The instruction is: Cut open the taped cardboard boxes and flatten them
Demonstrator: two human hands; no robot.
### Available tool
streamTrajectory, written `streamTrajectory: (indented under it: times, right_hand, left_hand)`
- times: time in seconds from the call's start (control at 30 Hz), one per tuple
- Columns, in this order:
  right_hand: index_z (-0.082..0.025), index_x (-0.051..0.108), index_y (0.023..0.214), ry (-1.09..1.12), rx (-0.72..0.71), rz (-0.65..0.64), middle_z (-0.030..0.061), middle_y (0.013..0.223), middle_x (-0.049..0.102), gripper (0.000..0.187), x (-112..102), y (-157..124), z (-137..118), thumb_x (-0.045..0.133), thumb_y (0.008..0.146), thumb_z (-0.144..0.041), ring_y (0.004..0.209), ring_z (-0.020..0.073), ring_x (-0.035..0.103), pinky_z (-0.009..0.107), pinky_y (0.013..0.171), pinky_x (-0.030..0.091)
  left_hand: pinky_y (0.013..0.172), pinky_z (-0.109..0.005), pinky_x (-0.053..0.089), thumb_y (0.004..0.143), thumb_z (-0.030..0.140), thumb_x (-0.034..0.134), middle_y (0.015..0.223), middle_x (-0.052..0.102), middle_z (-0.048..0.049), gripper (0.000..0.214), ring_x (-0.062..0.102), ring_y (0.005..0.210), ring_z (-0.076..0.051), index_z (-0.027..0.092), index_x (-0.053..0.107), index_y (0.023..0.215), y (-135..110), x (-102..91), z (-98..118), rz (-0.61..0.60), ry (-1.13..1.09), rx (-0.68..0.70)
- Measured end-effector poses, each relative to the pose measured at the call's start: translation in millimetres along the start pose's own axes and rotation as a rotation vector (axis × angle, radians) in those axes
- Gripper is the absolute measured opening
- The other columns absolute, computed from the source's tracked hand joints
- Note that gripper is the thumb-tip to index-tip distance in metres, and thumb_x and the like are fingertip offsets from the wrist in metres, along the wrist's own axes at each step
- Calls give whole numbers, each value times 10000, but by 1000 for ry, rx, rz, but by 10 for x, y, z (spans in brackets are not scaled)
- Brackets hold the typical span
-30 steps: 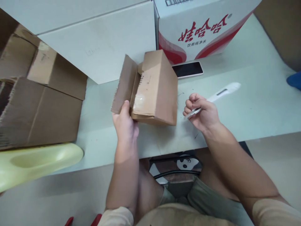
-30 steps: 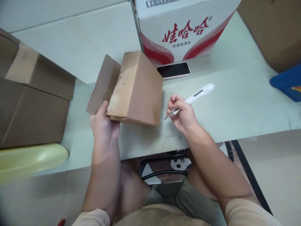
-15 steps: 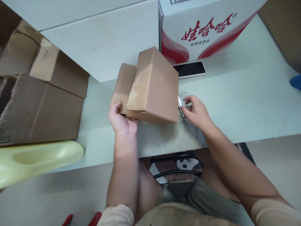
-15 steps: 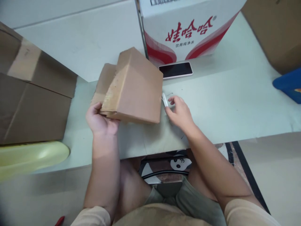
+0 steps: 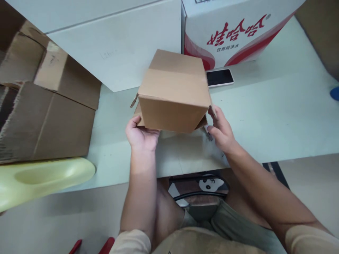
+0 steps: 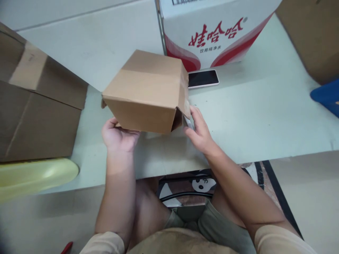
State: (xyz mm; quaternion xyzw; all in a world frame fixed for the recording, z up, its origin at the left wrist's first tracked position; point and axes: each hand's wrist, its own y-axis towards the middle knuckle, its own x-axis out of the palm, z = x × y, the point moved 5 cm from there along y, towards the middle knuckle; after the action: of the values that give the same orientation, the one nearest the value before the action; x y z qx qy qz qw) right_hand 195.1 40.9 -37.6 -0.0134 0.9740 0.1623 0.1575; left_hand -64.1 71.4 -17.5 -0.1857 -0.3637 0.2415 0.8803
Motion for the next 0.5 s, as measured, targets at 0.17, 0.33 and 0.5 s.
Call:
streamTrajectory:
  times: [0.17,0.33,0.5]
  right_hand:
    - [-318,523,1499,106,-31,56,112,1606,545,846,-3,-20,80,583,840,-845,1573,363,429,586,1332,325]
    - [-257,686,1233,206,150,147,127,1248,762,697,19,-72,149,782,757,-756,1250,359,697,548,1092,586]
    - [-241,695,1174,242,200,228,126,1191,780,644,-9,-34,40,871,716,-658,1158,330,737,500,1012,624]
  left_hand:
    - [570,-254,543,745,166,551,741,671,-27,115,661,630,-157,192,595,848,-85,86,-48,28,-30,-48]
    - [562,-261,550,746,201,620,855,720,-38,207,673,672,-164,188,670,947,-119,148,-127,-99,131,-54]
    - [675,-225,525,699,170,668,1001,699,-15,264,669,837,-151,241,592,942,-34,16,-26,29,385,284]
